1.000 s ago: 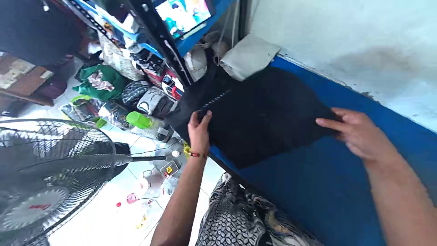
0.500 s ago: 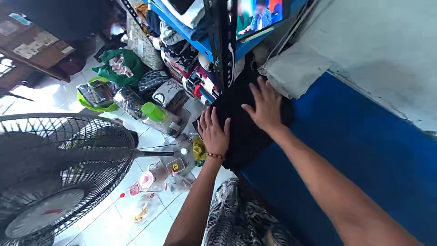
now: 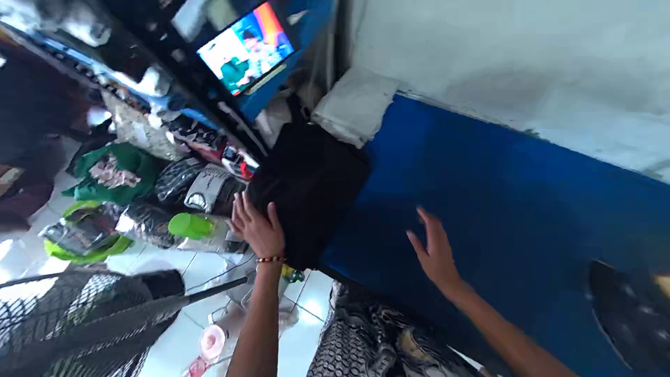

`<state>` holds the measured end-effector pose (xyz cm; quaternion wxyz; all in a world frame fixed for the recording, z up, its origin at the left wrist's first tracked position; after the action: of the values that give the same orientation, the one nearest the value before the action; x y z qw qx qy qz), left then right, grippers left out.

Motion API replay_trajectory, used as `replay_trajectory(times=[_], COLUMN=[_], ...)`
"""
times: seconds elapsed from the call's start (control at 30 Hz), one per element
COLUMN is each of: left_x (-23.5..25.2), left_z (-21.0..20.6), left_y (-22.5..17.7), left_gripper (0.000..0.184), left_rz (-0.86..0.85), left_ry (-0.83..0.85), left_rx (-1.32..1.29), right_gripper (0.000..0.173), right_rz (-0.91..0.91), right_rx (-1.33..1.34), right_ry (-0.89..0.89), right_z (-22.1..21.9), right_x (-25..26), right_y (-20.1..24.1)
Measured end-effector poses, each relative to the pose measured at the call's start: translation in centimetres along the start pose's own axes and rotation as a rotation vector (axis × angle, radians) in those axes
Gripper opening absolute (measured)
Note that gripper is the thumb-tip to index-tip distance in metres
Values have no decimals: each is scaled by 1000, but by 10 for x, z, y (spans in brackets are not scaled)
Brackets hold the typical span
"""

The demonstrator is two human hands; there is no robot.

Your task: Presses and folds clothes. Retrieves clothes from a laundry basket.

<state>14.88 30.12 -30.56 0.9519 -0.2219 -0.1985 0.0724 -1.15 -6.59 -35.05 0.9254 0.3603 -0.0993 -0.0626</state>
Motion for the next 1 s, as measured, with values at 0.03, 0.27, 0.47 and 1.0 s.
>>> replay_trajectory(times=[0.03, 0.27, 0.47, 1.0], left_x=[-6, -143, -386, -586], left_z=[4, -29, -44, -22], left_y=[-16, -168, -293, -344], left_gripper=[67, 50, 40, 35], left_rz=[-72, -503, -992, -1482], left_ry=[-48, 368, 903, 1171], left_rx=[10, -61, -83, 60], right_gripper=[59, 51, 48, 91], right_rz=[-88, -497, -717, -1833], right_rx=[-13, -30, -42, 216], right_ry=[-4, -209, -372, -795], right_z=[14, 100, 163, 168], right_x=[-49, -316, -472, -905], right_y=[-27, -122, -169, -337])
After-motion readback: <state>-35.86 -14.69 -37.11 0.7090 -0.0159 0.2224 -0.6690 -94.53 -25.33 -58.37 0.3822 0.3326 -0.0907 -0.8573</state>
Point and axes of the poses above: each hand's wrist, its own x-axis towards the middle knuckle, its own z-axis out of the back of the hand, y = z × x, the point moved 8 cm from there along x, towards the middle knuckle, and after that the axes turned 5 degrees about z, right-handed, at the moved point
